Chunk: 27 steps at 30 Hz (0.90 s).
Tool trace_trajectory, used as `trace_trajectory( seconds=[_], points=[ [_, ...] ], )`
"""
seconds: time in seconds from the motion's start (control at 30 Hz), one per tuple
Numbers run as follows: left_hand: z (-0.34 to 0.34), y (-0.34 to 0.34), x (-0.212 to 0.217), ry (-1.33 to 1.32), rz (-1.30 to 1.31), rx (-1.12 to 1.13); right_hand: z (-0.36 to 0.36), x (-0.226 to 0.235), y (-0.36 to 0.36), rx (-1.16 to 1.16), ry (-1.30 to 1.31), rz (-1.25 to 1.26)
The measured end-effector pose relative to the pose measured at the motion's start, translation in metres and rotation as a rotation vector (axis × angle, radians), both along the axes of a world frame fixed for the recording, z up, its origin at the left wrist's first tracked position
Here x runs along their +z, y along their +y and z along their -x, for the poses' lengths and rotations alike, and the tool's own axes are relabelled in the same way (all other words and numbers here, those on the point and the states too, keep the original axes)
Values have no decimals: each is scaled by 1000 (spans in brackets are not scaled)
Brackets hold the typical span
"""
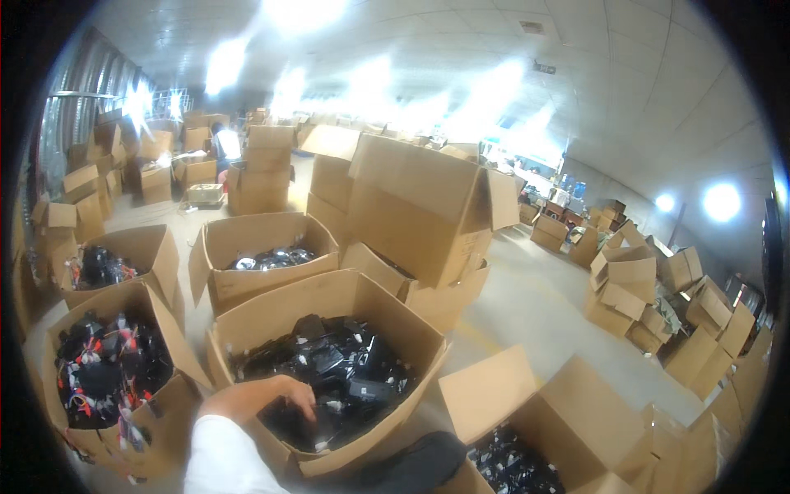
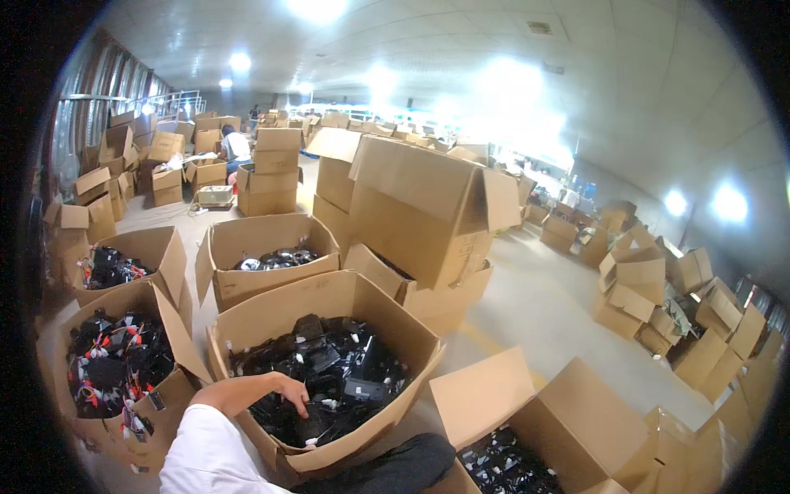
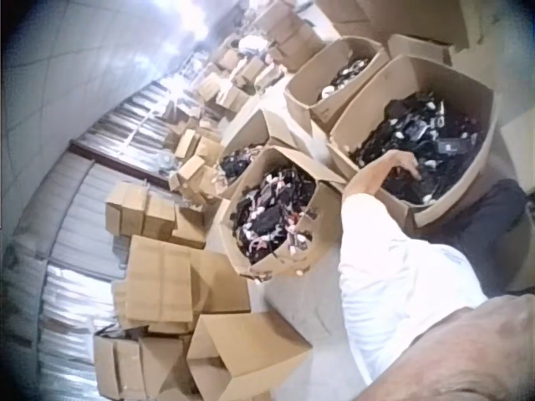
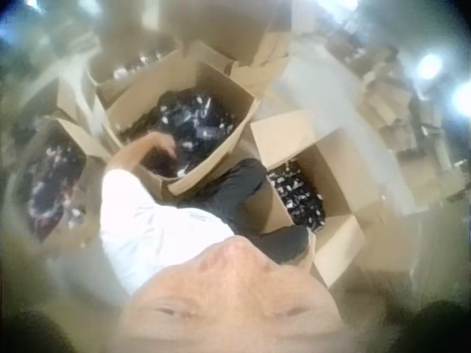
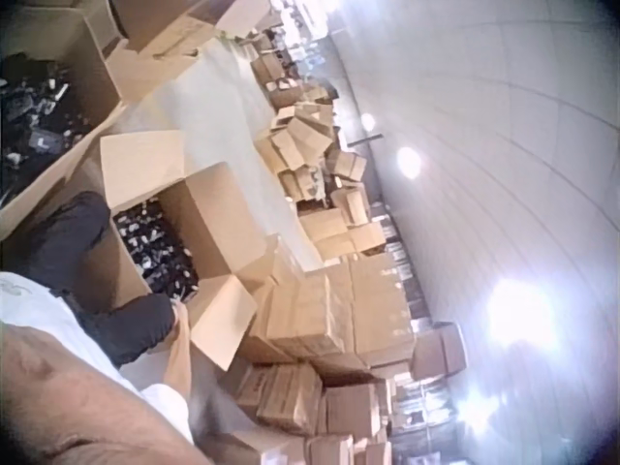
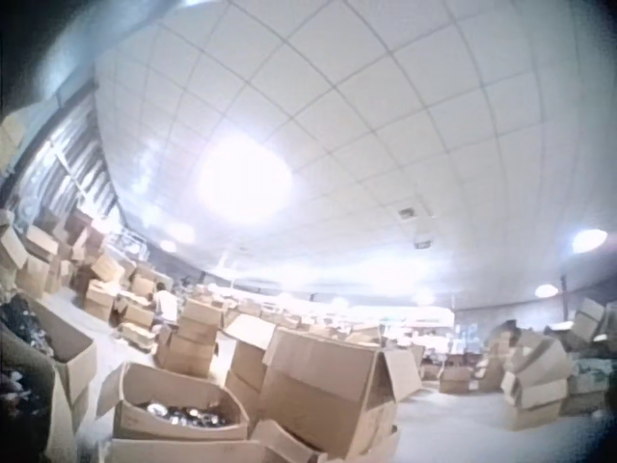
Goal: The person packs electronic devices into a cardboard box by taking them from another cardboard box, turning them in hand, and arranging them tightly into the box.
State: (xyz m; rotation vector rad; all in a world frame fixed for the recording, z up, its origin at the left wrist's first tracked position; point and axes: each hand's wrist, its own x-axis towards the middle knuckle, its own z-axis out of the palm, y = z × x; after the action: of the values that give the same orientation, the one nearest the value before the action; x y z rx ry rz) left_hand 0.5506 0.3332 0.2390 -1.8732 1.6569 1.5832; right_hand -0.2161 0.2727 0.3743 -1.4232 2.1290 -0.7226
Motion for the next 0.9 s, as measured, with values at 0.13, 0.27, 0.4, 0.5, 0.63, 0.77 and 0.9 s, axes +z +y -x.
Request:
trace_trajectory(
  seconds=[0.13, 0.27, 0.4, 0.5, 0.63, 0.77, 0.9],
  points=[
    [13, 3, 19, 57, -31, 41, 26, -22, 5, 18, -14, 50],
    [35, 1, 26, -21, -21, -45, 53, -54, 22, 51, -25, 71],
    [26, 8, 33, -41, 80, -141, 85, -78, 40, 86, -25, 98],
    [13, 29, 56, -217, 281, -100, 98, -92, 32, 136, -32, 128],
    [21, 67, 208, -230, 607, 284, 97, -120, 22, 235, -45, 118],
    [35, 70, 296, 597, 1127, 879, 115, -155, 74, 317, -34, 27],
    [14, 32, 294, 1179, 1201, 699, 89, -147, 69, 356, -93, -7]
  ],
)
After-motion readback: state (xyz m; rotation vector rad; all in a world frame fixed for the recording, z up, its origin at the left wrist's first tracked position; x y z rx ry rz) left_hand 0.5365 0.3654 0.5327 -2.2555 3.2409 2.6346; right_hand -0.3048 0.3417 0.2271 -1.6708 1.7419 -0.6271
